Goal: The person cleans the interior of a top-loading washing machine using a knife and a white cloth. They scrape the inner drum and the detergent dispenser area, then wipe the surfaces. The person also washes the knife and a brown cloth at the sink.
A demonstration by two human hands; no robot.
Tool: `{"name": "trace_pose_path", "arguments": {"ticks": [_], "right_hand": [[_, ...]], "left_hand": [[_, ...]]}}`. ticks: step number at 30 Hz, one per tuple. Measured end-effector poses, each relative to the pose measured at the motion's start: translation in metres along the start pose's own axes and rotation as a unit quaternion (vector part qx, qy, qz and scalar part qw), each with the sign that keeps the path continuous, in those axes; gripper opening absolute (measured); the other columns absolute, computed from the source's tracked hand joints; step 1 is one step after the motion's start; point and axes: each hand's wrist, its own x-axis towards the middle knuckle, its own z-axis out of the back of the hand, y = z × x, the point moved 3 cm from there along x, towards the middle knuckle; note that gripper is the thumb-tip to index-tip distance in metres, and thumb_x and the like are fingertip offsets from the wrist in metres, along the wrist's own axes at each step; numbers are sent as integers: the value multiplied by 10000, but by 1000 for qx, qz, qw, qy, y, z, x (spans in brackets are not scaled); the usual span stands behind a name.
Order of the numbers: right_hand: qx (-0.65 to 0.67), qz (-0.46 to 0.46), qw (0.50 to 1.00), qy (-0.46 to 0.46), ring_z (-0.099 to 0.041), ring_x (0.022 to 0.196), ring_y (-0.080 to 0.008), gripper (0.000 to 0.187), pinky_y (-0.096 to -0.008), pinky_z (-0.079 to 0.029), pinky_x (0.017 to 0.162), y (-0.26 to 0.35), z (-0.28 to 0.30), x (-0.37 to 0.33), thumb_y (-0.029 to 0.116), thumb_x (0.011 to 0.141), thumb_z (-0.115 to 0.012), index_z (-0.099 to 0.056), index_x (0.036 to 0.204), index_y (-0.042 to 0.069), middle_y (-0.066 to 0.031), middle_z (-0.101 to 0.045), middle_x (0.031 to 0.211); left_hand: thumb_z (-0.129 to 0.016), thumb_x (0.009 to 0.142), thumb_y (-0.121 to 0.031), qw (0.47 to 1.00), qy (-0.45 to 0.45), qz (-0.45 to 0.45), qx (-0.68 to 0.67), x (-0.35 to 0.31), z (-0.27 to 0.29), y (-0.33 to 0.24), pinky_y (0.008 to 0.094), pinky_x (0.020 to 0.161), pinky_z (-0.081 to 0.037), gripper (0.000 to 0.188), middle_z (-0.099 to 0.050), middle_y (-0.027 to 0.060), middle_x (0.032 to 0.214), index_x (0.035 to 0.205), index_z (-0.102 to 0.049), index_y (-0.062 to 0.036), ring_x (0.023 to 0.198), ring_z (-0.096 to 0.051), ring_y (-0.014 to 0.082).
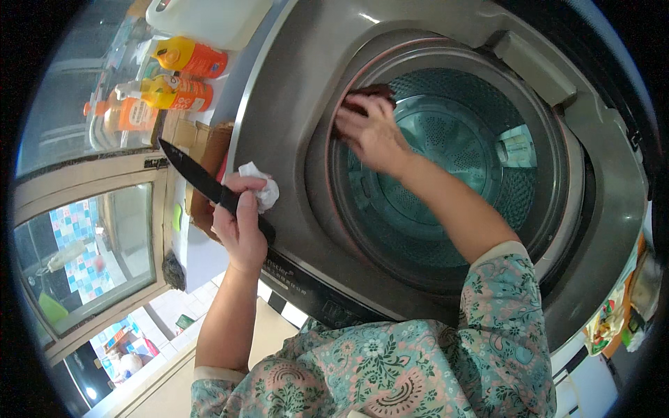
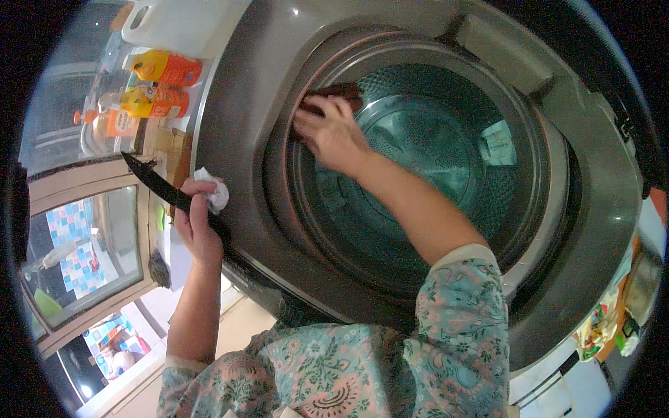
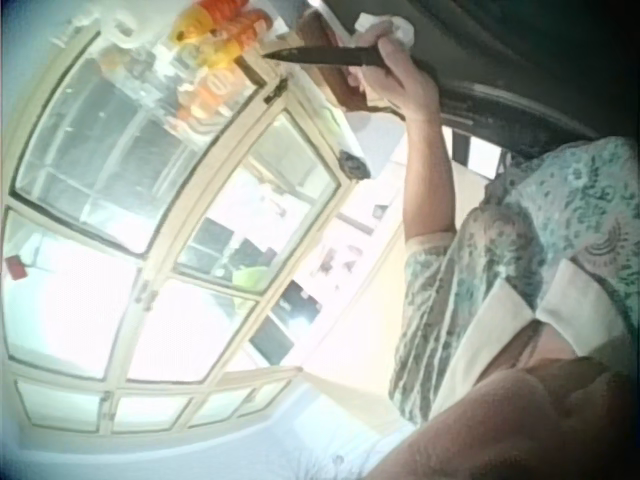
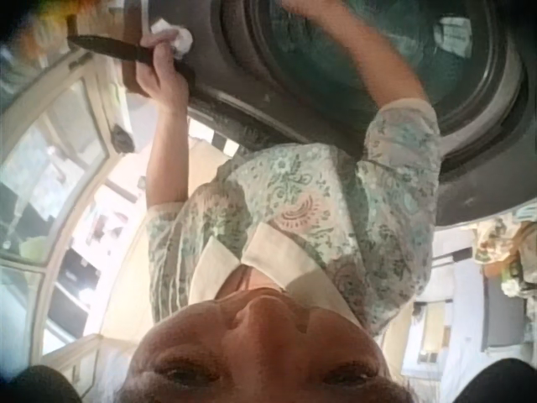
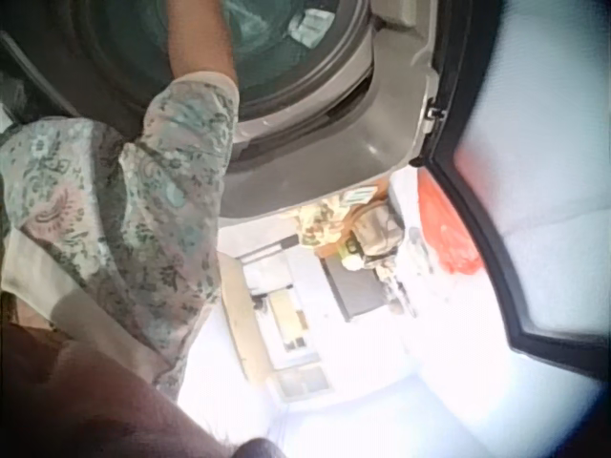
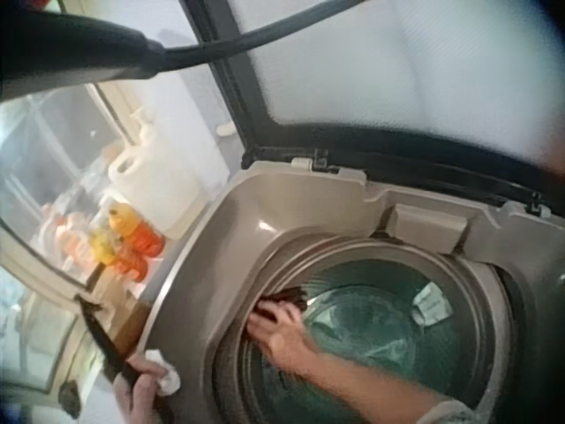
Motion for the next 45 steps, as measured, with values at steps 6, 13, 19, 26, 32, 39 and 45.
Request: {"name": "trace_pose_path", "arguments": {"ticks": [6, 13, 19, 26, 32, 39, 45], "right_hand": [[109, 136, 968, 180, -313, 1293, -268, 354, -509, -196, 1084, 54, 7, -46, 117, 759, -581, -617, 1111, 123, 5, -482, 1309], [185, 228, 897, 332, -261, 1327, -266, 309, -476, -194, 1109, 86, 52, -116, 105, 757, -555, -654, 1050, 101, -2, -510, 1278], [153, 241, 830, 480, -336, 1276, -301, 335, -401, -288, 1061, 91, 118, -163, 142, 746, -525, -645, 1040, 37, -17, -515, 1274], [147, -5, 835, 531, -390, 1214, -288, 286, -432, -306, 1016, 83, 174, -215, 125, 804, -548, -648, 1072, 126, -37, -511, 1258], [12, -246, 781, 574, -344, 1199, -270, 311, -443, -164, 1079, 84, 197, -231, 173, 813, -532, -646, 1100, 207, -52, -485, 1171], [-275, -334, 679, 594, -284, 1272, -283, 343, -494, -8, 1116, 102, 223, -205, 178, 834, -440, -651, 1105, 167, -81, -421, 1301], [-448, -325, 571, 607, -278, 1294, -286, 332, -517, -11, 1108, 73, 231, -198, 259, 868, -472, -634, 1132, 140, -77, -386, 1356]], "left_hand": [[-431, 887, -101, 999, -3, -23, 22, 3, 5, 0, 259, 746, -391, 177, -570, 55, 873, 893, -581, -6, 800, -502, 133], [-442, 900, -119, 1000, -16, 7, -14, 2, 2, 1, 243, 727, -396, 183, -565, 43, 836, 905, -588, -9, 781, -501, 116], [-455, 904, -146, 999, -31, -9, 30, 1, 7, 3, 243, 676, -396, 192, -565, 34, 781, 903, -594, -14, 725, -495, 105], [-488, 900, -176, 999, -26, -15, -39, 2, 10, 19, 276, 692, -427, 193, -595, 50, 777, 885, -615, -31, 737, -551, 146], [-531, 885, -268, 992, 101, -46, 55, 9, -20, -1, 368, 686, -460, 248, -624, 157, 809, 882, -605, -31, 758, -605, 325], [-539, 868, -288, 929, 287, -207, 110, 4, -80, -45, 428, 667, -462, 264, -603, 175, 849, 895, -567, -27, 797, -585, 373], [-517, 876, -303, 907, 364, -204, 50, 23, -121, -54, 447, 666, -452, 281, -605, 160, 837, 872, -566, -27, 779, -582, 369]]}}
